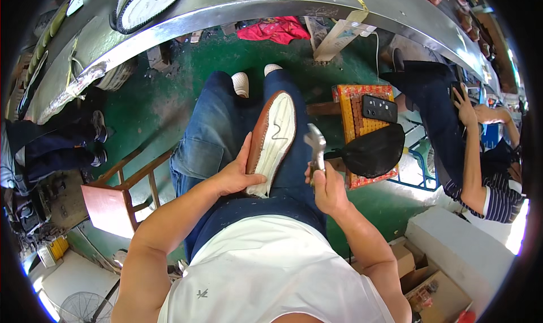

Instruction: Pulling and securing shoe uppers to a last using industrial pincers.

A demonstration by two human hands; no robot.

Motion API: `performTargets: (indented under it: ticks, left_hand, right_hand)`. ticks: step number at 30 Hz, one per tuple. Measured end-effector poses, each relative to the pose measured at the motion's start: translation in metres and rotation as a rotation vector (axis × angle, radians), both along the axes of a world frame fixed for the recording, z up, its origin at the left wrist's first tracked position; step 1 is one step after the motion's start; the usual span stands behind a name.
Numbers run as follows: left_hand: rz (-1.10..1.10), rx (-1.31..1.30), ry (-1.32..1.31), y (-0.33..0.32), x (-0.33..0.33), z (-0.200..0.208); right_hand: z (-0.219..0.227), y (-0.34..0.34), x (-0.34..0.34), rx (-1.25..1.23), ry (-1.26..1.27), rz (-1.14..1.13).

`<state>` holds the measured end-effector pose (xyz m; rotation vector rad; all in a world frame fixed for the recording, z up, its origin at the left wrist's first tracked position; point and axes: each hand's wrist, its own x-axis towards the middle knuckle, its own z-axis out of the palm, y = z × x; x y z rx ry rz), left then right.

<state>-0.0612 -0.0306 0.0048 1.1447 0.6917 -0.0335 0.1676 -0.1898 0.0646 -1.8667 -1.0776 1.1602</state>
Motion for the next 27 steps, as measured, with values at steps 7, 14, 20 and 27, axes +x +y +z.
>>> performTargets:
  ticks: [7,14,20,27]
  left_hand:
    - [0.060,0.057,-0.040,0.013,-0.003,-0.005]
    - [0.263,-0.419,-0.396,0.057,0.017,0.089]
    - [0.335,-0.135,-0.498,0.197,0.122,0.214]
    - [0.331,0.321,-0.105,0.460,0.277,0.245]
  right_hand:
    - [-0.032,0.016,0.021,-0.243,0.220,0.032]
    - [-0.074,-0.018,0.023,-0.206,0.647,-0.361]
    - [-0.064,0.019,0.048,-0.322,0.634,-0.278]
    - [-0.069,0.054,0.072,-0.363,0.643,-0.279]
